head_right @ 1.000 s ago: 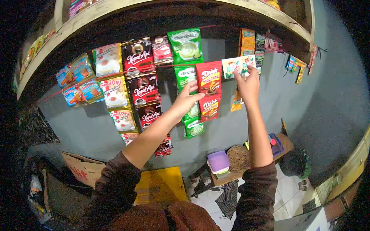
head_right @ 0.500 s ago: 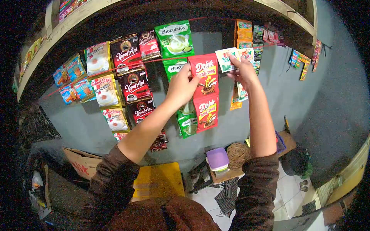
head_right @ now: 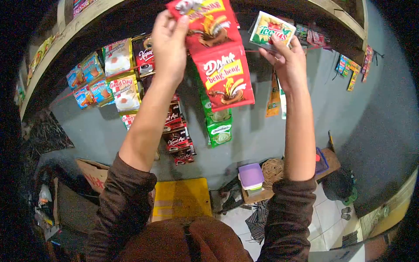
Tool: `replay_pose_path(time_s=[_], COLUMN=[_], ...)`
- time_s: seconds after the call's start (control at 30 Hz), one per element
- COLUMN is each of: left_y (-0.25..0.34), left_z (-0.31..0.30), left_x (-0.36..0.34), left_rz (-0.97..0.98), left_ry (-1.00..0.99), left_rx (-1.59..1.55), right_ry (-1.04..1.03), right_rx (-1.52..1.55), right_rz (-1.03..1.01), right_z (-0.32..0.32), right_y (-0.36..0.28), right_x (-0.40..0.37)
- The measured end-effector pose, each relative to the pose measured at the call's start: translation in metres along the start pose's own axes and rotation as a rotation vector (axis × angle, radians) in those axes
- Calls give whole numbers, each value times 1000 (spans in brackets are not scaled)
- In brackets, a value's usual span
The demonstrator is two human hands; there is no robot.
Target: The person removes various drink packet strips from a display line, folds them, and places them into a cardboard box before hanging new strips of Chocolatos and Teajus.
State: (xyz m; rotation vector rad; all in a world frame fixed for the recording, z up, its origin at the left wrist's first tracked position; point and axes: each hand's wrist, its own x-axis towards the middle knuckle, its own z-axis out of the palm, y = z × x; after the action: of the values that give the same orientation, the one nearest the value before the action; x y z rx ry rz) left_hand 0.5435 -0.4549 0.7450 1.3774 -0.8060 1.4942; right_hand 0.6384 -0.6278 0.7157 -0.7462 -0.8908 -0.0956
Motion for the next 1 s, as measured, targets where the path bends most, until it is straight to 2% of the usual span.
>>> replay_pose_path(time_s=[0.07, 0.13, 0.17, 0.27, 0.33, 0.4, 0.43, 0.53, 0.63, 0.73, 0.77, 0.8, 0.83, 0.87, 0.9, 0.93, 0.97, 1.0], left_y=[28, 44, 54, 93, 122, 144, 155, 190, 236, 276, 293, 302, 312, 322, 326, 330, 331, 331], left_z=[-12, -35, -48, -86, -112, -151, -164, -213, -262, -306, -329, -337, -360, -381, -384, -409, -422, -435], left_x=[-3, -10, -19, -59, -93, -130, -145, -187, -219, -253, -269, -277, -299, -316, -312, -338, -347, -353], left_rz=[-122, -53, -78, -190, -396, -614, -661, -855, -977, -1126, -1134, -1073, -1122, -1170, -1208, -1266, -1352, -1437], left_ry=[59, 85, 79, 73, 63, 1, 12, 169, 299, 513, 477, 461, 479, 494, 423, 491, 448, 403], left_rx=[-81, -126, -87, 99, 154, 193, 161, 248, 529, 702, 816, 965, 990, 1013, 1170, 1175, 1236, 1294], right_ry=[-28, -22, 35, -58, -43, -38, -73, -106, -288, -444, -459, -582, -703, -706, -845, -983, -981, -1005], right_rx=[6, 85, 103, 84, -91, -61, -34, -17, 7, -88, -83, -143, -205, -201, -272, -344, -342, -251], right_rz=[15, 67, 89, 134, 126, 154, 199, 297, 645, 808, 818, 883, 943, 948, 982, 1011, 1016, 1196], right_z=[1, 12, 22, 26, 36, 49, 56, 77, 92, 116, 130, 143, 154, 156, 154, 157, 165, 180], right_y=[5, 5, 8, 35, 55, 75, 88, 128, 170, 215, 224, 235, 248, 273, 304, 325, 333, 338], right_x=[-14, -39, -53, -91, -126, -162, -175, -214, -248, -287, -301, -314, -327, -349, -376, -395, -407, -419])
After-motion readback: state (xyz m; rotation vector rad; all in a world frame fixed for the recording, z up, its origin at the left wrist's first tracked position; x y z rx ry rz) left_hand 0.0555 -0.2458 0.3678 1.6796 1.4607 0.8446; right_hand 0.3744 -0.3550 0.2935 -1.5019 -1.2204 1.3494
